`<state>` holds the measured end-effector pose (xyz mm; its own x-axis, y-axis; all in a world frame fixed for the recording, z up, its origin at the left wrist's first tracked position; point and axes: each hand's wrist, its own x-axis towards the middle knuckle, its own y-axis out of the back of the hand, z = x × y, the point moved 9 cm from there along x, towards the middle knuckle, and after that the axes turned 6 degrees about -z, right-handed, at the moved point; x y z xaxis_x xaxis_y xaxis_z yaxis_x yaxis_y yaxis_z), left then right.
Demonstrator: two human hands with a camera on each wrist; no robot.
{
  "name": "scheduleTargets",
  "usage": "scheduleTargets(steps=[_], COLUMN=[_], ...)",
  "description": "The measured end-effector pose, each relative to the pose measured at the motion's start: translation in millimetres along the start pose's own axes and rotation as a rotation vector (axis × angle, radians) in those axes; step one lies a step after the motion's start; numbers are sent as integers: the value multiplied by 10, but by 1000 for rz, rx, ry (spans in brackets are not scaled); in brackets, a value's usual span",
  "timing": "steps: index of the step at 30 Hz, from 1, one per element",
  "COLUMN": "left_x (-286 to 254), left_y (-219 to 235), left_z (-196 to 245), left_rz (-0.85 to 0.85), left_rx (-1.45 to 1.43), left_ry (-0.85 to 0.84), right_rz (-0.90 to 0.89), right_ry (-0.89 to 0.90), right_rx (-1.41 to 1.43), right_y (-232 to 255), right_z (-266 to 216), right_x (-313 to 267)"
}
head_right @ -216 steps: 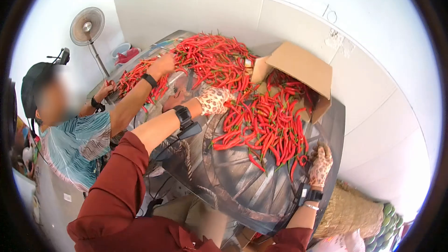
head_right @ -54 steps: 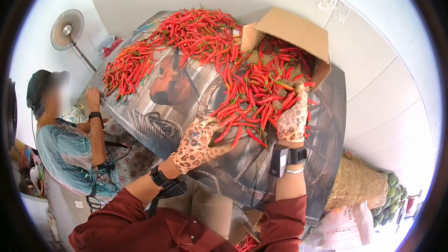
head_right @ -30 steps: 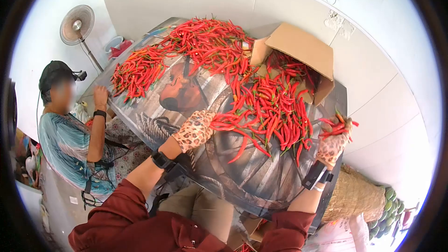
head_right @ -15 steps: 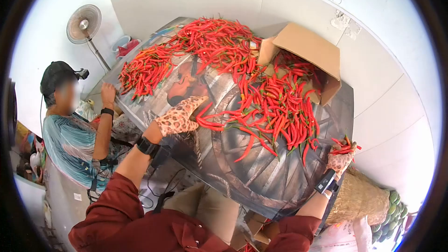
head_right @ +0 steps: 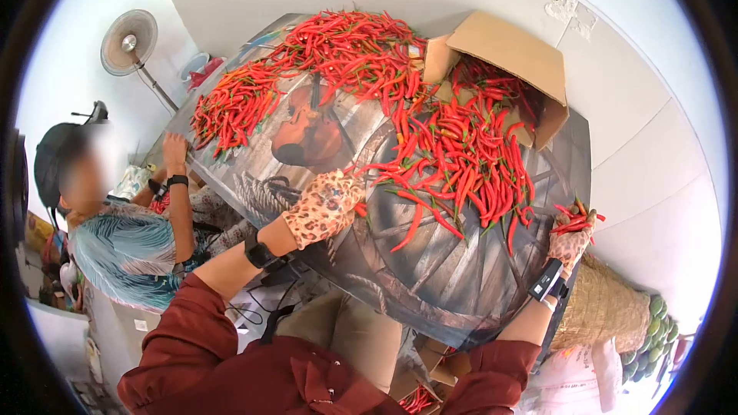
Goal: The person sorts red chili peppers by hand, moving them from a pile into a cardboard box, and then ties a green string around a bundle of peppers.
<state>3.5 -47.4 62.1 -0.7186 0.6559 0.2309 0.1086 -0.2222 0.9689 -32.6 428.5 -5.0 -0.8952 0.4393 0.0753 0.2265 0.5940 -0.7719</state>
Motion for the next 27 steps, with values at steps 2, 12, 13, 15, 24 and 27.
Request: scheduleTargets(steps=[2, 12, 13, 15, 24, 27], left_x=[-56, -248, -280, -299, -254, -247], left_y=[-78, 263, 205, 152, -71, -89], left_z=[-25, -952, -1008, -1129, -737, -729], left_rz=[-101, 220, 216, 33, -346, -271], left_rx=[-28, -537, -765, -640, -227, -152], left_ry=[57, 542, 614, 697, 437, 310], right_rz=[38, 29, 58, 27, -21, -39], right_ry=[20, 55, 67, 58, 20, 12], right_rx=[-7, -36, -32, -13, 14, 26], right_y=[34, 88, 79, 98, 36, 20], right_z=[-1, -22, -21, -3, 26, 29], right_x=[19, 49, 26, 62, 55, 55])
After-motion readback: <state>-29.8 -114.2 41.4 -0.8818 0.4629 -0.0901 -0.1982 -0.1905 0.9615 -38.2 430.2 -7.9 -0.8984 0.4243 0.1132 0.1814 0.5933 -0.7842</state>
